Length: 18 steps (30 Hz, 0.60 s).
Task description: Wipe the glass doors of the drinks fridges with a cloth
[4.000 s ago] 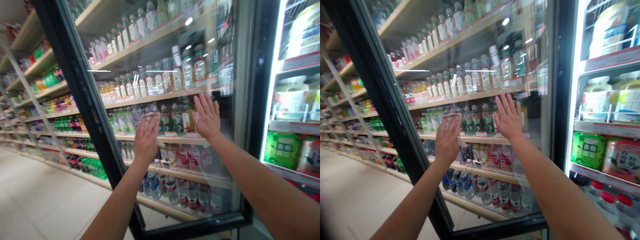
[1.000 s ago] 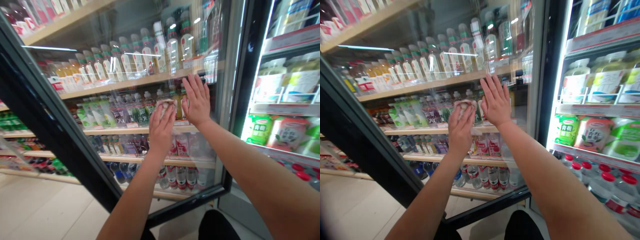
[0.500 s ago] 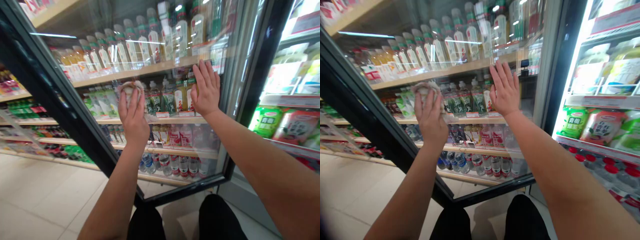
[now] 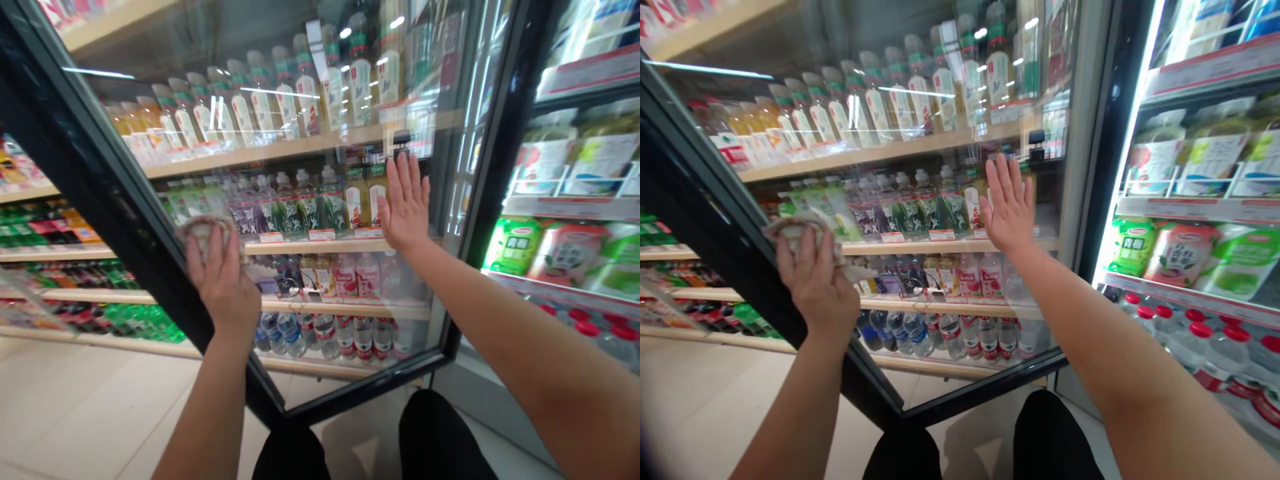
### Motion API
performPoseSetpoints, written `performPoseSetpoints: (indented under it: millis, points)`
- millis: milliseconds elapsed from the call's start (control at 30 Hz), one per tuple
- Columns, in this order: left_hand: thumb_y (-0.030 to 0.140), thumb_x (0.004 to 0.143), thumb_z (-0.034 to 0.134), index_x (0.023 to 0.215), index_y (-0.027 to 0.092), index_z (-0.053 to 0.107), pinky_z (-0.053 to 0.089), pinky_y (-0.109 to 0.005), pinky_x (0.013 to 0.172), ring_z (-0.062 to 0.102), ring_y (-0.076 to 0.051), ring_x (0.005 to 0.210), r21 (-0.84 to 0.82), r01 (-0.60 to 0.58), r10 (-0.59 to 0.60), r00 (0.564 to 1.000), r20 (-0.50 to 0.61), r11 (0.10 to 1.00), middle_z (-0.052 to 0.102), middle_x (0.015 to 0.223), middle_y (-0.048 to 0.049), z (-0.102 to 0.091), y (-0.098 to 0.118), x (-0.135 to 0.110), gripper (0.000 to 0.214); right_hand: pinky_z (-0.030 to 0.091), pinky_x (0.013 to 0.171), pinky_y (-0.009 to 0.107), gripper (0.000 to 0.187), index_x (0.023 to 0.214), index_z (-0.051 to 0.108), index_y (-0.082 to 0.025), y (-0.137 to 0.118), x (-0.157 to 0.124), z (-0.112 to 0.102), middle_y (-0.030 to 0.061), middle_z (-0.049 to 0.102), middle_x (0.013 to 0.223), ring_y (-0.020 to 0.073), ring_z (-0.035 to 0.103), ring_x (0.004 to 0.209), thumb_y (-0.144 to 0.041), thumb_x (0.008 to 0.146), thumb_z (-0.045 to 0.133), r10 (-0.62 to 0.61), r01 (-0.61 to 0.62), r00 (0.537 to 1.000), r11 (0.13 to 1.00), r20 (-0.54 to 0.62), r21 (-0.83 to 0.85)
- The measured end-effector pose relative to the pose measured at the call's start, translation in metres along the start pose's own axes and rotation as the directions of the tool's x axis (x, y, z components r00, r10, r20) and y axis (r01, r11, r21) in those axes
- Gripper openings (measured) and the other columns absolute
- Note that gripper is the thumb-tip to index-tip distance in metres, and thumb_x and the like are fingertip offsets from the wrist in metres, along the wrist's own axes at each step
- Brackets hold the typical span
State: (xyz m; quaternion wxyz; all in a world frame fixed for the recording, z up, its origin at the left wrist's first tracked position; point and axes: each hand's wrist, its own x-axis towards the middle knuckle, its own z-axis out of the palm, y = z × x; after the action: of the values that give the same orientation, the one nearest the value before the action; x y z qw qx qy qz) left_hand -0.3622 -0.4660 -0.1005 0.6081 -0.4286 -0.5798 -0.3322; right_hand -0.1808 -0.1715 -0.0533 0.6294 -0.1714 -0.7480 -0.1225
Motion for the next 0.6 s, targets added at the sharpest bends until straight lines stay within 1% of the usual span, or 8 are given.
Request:
performPoseSetpoints:
  millis: [67, 133, 200, 267, 367, 467, 533, 600]
  points:
    - [0.012, 0.100, 0.042, 0.155, 0.020, 0.046, 0.026, -0.050, 0.129, 0.022, -0.028, 0.158, 0.002, 0.020, -0.020, 1.000, 0.024, 1.000, 0.045, 0.160, -0.0090, 0.000, 0.006, -0.031, 0.055, 0.017, 0.126, 0.061, 0.065, 0.164, 0.019, -0.025, 0.000, -0.005, 0.004, 0.0100, 0.030, 0.169, 0.0267, 0.019, 0.159, -0.048, 0.104, 0.021, 0.003, -0.003, 1.000, 1.000, -0.014, -0.006]
    - [0.011, 0.100, 0.044, 0.156, 0.020, 0.045, 0.026, -0.049, 0.129, 0.023, -0.027, 0.157, 0.014, 0.005, -0.006, 0.999, 0.045, 1.000, 0.047, 0.159, -0.0104, -0.001, 0.006, -0.052, 0.057, 0.017, 0.126, 0.060, 0.065, 0.164, 0.018, -0.025, 0.000, -0.008, 0.006, 0.0100, 0.030, 0.169, 0.0267, 0.019, 0.159, -0.047, 0.104, 0.022, 0.006, -0.006, 1.000, 1.000, -0.017, -0.014]
    - [0.011, 0.099, 0.044, 0.153, 0.020, 0.049, 0.029, -0.050, 0.128, 0.028, -0.029, 0.155, 0.023, -0.025, 0.024, 0.999, 0.033, 0.999, 0.050, 0.157, -0.0095, -0.004, -0.002, -0.050, 0.055, 0.017, 0.126, 0.059, 0.064, 0.164, 0.018, -0.025, 0.000, -0.009, 0.008, 0.0097, 0.030, 0.169, 0.0261, 0.019, 0.159, -0.047, 0.104, 0.022, 0.001, -0.001, 1.000, 1.000, -0.020, -0.026]
    - [0.012, 0.099, 0.045, 0.149, 0.018, 0.054, 0.032, -0.052, 0.126, 0.033, -0.031, 0.153, 0.051, -0.045, 0.045, 0.999, 0.000, 0.998, 0.052, 0.155, -0.0096, -0.007, -0.012, -0.034, 0.052, 0.017, 0.127, 0.058, 0.064, 0.164, 0.019, -0.023, 0.000, -0.009, 0.009, 0.0098, 0.031, 0.169, 0.0254, 0.018, 0.159, -0.046, 0.105, 0.021, -0.009, 0.008, 0.999, 0.999, -0.030, -0.043]
    - [0.014, 0.098, 0.047, 0.146, 0.012, 0.056, 0.034, -0.054, 0.124, 0.033, -0.034, 0.152, 0.114, -0.023, 0.024, 1.000, -0.004, 0.993, 0.053, 0.154, -0.0127, -0.011, -0.018, -0.024, 0.049, 0.016, 0.127, 0.054, 0.062, 0.163, 0.022, -0.020, -0.001, -0.010, 0.008, 0.0095, 0.032, 0.168, 0.0240, 0.018, 0.159, -0.044, 0.106, 0.020, -0.015, 0.012, 0.999, 0.997, -0.045, -0.077]
    - [0.016, 0.099, 0.047, 0.148, 0.012, 0.054, 0.032, -0.055, 0.125, 0.029, -0.034, 0.154, 0.123, 0.036, -0.042, 0.998, 0.049, 0.992, 0.052, 0.154, -0.0162, -0.010, -0.007, -0.059, 0.050, 0.014, 0.128, 0.050, 0.061, 0.163, 0.023, -0.020, -0.003, -0.012, 0.007, 0.0084, 0.032, 0.168, 0.0220, 0.016, 0.159, -0.043, 0.107, 0.021, -0.010, 0.006, 0.999, 0.995, -0.035, -0.102]
    - [0.013, 0.099, 0.047, 0.155, 0.017, 0.046, 0.029, -0.055, 0.126, 0.029, -0.033, 0.155, 0.099, 0.039, -0.048, 0.995, 0.090, 0.994, 0.048, 0.157, -0.0169, -0.007, 0.001, -0.089, 0.056, 0.013, 0.128, 0.047, 0.060, 0.163, 0.024, -0.019, -0.004, -0.012, 0.006, 0.0085, 0.032, 0.168, 0.0214, 0.015, 0.160, -0.043, 0.107, 0.022, -0.013, 0.011, 1.000, 0.994, -0.023, -0.109]
    - [0.011, 0.098, 0.050, 0.157, 0.022, 0.043, 0.030, -0.054, 0.126, 0.029, -0.032, 0.155, 0.073, 0.022, -0.026, 0.998, 0.054, 0.997, 0.048, 0.157, -0.0149, -0.003, 0.004, -0.099, 0.060, 0.013, 0.128, 0.047, 0.060, 0.162, 0.025, -0.019, -0.004, -0.012, 0.006, 0.0084, 0.033, 0.168, 0.0211, 0.014, 0.160, -0.042, 0.107, 0.022, -0.022, 0.018, 0.999, 0.994, -0.034, -0.111]
